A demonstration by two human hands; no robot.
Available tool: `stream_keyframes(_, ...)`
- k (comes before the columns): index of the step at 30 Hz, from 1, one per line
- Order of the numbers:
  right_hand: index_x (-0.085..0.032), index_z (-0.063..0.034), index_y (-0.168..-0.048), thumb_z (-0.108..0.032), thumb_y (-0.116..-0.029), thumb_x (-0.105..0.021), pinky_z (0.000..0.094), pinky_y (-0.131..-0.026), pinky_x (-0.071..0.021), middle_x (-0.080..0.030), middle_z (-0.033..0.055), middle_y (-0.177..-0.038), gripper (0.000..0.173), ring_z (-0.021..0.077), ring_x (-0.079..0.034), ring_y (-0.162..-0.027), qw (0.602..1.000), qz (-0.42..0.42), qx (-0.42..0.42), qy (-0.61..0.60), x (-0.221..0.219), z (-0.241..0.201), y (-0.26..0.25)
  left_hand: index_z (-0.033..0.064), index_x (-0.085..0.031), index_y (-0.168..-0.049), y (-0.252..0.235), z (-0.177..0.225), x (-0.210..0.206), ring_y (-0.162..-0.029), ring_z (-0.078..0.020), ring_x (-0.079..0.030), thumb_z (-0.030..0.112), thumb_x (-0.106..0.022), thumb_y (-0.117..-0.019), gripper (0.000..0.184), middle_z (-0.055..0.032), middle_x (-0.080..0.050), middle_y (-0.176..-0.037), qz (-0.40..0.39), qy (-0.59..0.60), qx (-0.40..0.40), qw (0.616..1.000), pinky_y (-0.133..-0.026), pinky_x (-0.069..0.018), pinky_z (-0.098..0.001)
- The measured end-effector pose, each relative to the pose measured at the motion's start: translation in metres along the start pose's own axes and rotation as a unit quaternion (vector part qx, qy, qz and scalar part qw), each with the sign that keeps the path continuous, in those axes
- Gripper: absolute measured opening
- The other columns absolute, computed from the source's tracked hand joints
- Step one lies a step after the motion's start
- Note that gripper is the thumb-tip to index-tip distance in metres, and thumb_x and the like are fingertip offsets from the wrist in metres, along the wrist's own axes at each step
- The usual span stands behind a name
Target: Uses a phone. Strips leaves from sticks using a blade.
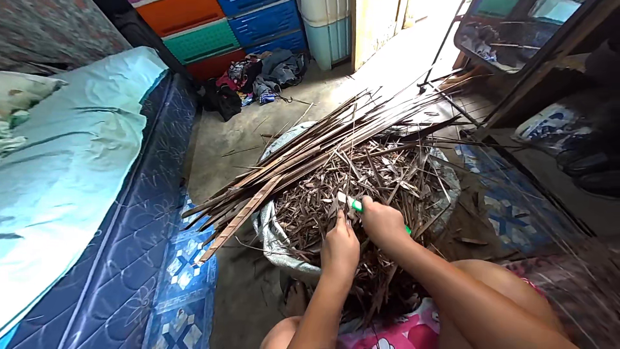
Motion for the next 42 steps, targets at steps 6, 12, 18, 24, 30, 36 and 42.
stream_keyframes(6, -0.057, -0.0032, -0.132, -0.024, -0.1087, -0.044, 0.0613, -0.093, -0.0517, -0.068, 0.0235, -0.121, 0.034, 0.0419, -0.066, -0.117, 0.995, -0.073, 0.049, -0.054, 0.003, 0.002, 0.015, 0.0068, -0.046, -0.154, -0.005, -0.008, 0.000, -0.114, -0.0361, -0.068, 0.023, -0.034, -0.1127, 0.046, -0.0217, -0.070, -0.121, -0.009, 0.018, 0.013, 1.000, -0.100, -0.0504, -0.0539)
stream_keyframes(12, -0.056, -0.0039, -0.131, -0.020, -0.1083, -0.043, 0.0598, -0.089, -0.0538, -0.070, 0.0226, -0.117, 0.031, 0.0416, -0.068, -0.113, 0.996, -0.070, 0.050, -0.037, -0.015, -0.005, 0.014, 0.0047, -0.046, -0.153, 0.003, -0.006, 0.001, -0.112, -0.0343, -0.068, 0.023, -0.032, -0.1132, 0.045, -0.0217, -0.069, -0.124, -0.015, 0.039, 0.003, 0.999, -0.100, -0.0507, -0.0523)
stream_keyframes(18, -0.056, -0.0033, -0.137, -0.024, -0.1101, -0.042, 0.0603, -0.095, -0.0507, -0.066, 0.0228, -0.127, 0.037, 0.0409, -0.065, -0.120, 0.997, -0.017, 0.011, -0.074, 0.013, 0.018, -0.012, 0.0088, -0.037, -0.159, 0.002, -0.006, -0.005, -0.087, -0.0303, -0.070, 0.027, -0.031, -0.1138, 0.049, -0.0203, -0.070, -0.111, -0.034, 0.057, -0.012, 0.998, -0.086, -0.0561, -0.0476)
stream_keyframes(24, -0.059, -0.0044, -0.125, -0.022, -0.1075, -0.046, 0.0595, -0.091, -0.0517, -0.069, 0.0219, -0.116, 0.028, 0.0400, -0.067, -0.113, 0.986, -0.125, 0.097, -0.056, -0.017, -0.009, 0.029, 0.0012, -0.049, -0.149, 0.000, -0.011, 0.006, -0.098, -0.0302, -0.070, 0.016, -0.033, -0.1111, 0.044, -0.0203, -0.070, -0.111, -0.033, 0.069, 0.012, 0.997, -0.093, -0.0541, -0.0476)
stream_keyframes(30, -0.056, -0.0040, -0.133, -0.023, -0.1097, -0.042, 0.0587, -0.093, -0.0520, -0.068, 0.0215, -0.123, 0.033, 0.0393, -0.066, -0.118, 0.997, 0.009, -0.021, -0.069, 0.016, 0.022, -0.026, 0.0079, -0.043, -0.155, 0.007, -0.005, -0.002, -0.055, -0.0141, -0.053, 0.022, -0.034, -0.1132, 0.045, -0.0048, -0.056, -0.069, -0.082, 0.163, -0.016, 0.983, -0.059, -0.0497, -0.0313)
stream_keyframes(36, -0.062, -0.0051, -0.122, -0.026, -0.1070, -0.048, 0.0607, -0.088, -0.0509, -0.069, 0.0216, -0.111, 0.029, 0.0402, -0.067, -0.110, 0.988, -0.084, 0.114, -0.059, -0.002, -0.002, 0.020, -0.0024, -0.054, -0.110, 0.001, -0.021, 0.005, -0.037, -0.0071, -0.046, 0.020, -0.034, -0.1133, 0.030, -0.0033, -0.056, -0.056, -0.093, 0.318, 0.058, 0.942, -0.039, -0.0401, -0.0214)
stream_keyframes(42, -0.057, -0.0034, -0.133, -0.023, -0.1092, -0.044, 0.0634, -0.092, -0.0507, -0.068, 0.0250, -0.122, 0.034, 0.0448, -0.066, -0.116, 0.997, 0.015, 0.017, -0.074, 0.018, 0.024, -0.019, 0.0023, -0.054, -0.096, 0.021, -0.010, 0.000, -0.032, -0.0013, -0.040, 0.017, -0.027, -0.1129, 0.036, 0.0014, -0.050, -0.050, -0.209, 0.470, 0.023, 0.857, -0.032, -0.0334, -0.0152)
Point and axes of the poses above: each hand's wrist, its own y-axis away from the middle knuckle, its own x-axis out of the back of the hand, z = x × y, the point moved 6 cm from there along -y, towards the middle knuckle
